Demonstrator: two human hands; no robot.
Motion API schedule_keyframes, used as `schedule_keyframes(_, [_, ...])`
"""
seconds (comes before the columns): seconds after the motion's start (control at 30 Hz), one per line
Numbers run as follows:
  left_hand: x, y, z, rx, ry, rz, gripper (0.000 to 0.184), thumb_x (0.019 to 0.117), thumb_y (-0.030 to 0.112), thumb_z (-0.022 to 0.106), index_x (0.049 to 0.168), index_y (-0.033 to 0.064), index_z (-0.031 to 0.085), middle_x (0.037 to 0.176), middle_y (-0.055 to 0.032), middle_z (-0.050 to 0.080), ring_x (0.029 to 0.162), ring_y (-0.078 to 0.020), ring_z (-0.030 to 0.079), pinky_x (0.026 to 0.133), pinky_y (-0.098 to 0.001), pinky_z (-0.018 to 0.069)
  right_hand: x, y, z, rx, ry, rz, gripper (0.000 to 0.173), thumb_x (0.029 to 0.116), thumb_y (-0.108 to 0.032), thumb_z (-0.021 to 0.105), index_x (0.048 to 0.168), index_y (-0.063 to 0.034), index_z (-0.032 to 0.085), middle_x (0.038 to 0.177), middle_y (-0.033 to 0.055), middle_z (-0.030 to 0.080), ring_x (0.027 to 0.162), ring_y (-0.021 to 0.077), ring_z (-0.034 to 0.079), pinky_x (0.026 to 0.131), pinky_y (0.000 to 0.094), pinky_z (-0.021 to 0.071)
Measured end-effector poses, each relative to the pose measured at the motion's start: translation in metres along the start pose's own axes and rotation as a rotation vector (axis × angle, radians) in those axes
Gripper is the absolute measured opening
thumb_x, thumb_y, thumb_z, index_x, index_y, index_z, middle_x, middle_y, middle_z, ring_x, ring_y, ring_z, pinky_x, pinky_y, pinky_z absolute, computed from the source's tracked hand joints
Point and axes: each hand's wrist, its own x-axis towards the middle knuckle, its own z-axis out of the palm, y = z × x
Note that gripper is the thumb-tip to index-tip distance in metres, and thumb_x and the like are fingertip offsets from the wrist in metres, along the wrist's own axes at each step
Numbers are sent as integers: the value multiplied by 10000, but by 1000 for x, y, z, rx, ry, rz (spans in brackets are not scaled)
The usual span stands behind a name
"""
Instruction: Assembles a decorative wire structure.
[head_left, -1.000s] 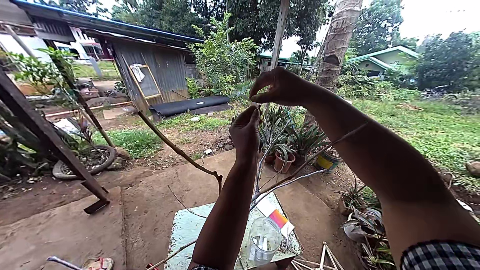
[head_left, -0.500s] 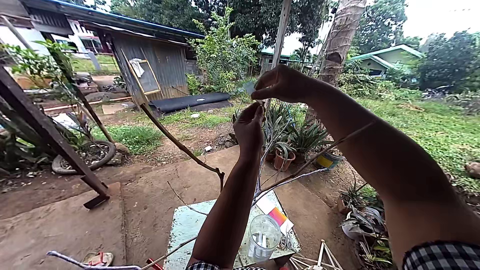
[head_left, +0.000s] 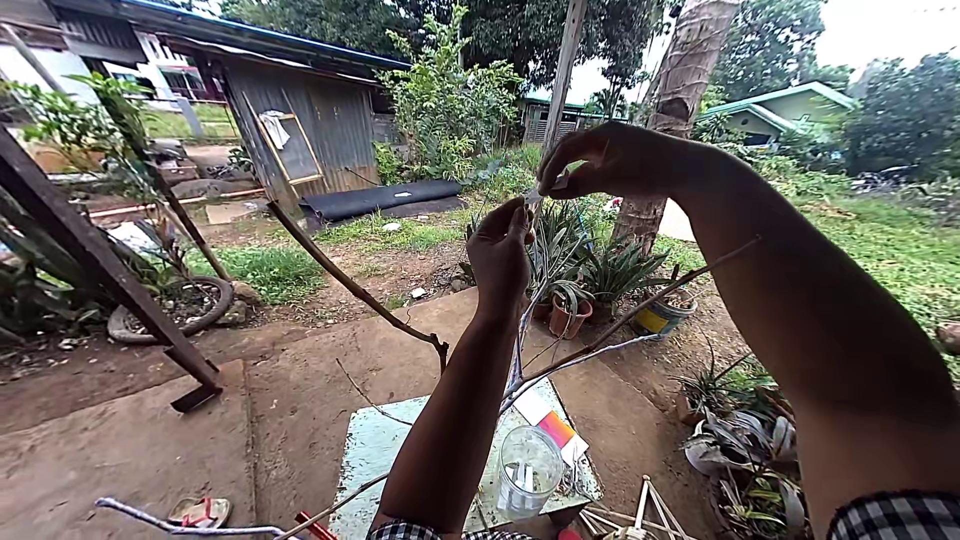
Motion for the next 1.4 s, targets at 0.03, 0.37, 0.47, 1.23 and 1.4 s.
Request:
schedule_keyframes(0.03, [0, 1, -1, 9, -4, -9, 171, 1025, 52, 585, 1151, -6, 686, 901, -25, 686, 662, -22, 579, 587, -165, 472, -2, 0, -1, -43, -4, 1, 106, 939, -76, 691, 1038, -68, 728, 1103, 8, 698, 1016, 24, 655, 891, 199, 549])
schedule_keyframes(0.37, [-1, 2, -1, -37, 8, -24, 161, 1019, 49, 594, 1155, -4, 663, 903, -35, 686, 678, -36, 604, 610, -171, 497, 4, 8, 10, -390, 79, -45, 231, 878, -193, 652, 1009, -73, 801, 1175, 145, 728, 1166, 262, 666, 1005, 474, 506])
schedule_keyframes(0.47, [-2, 3, -1, -57, 21, -48, 147, 1034, 94, 584, 1121, 18, 675, 900, -34, 693, 669, -44, 608, 581, -172, 485, 8, 5, 12, -406, 107, -49, 307, 959, -209, 537, 1034, -59, 794, 1205, 140, 721, 1249, 276, 623, 1059, 468, 466])
schedule_keyframes(1.23, [-4, 6, 3, -24, -93, -40, 176, 1073, 110, 504, 1146, 16, 635, 910, -38, 703, 733, -48, 639, 616, -177, 493, 26, -4, 33, 341, 196, 154, 120, 958, -86, 636, 1028, -29, 715, 1132, 28, 701, 1000, 43, 643, 902, 250, 522])
schedule_keyframes(1.4, [-4, 4, 4, 19, -90, 4, 179, 1069, 114, 514, 1131, 12, 647, 871, -17, 678, 725, -46, 608, 646, -190, 485, 19, -4, 34, 356, 182, 185, 156, 953, -101, 566, 1034, -27, 678, 1309, 49, 630, 1147, 63, 605, 982, 265, 497])
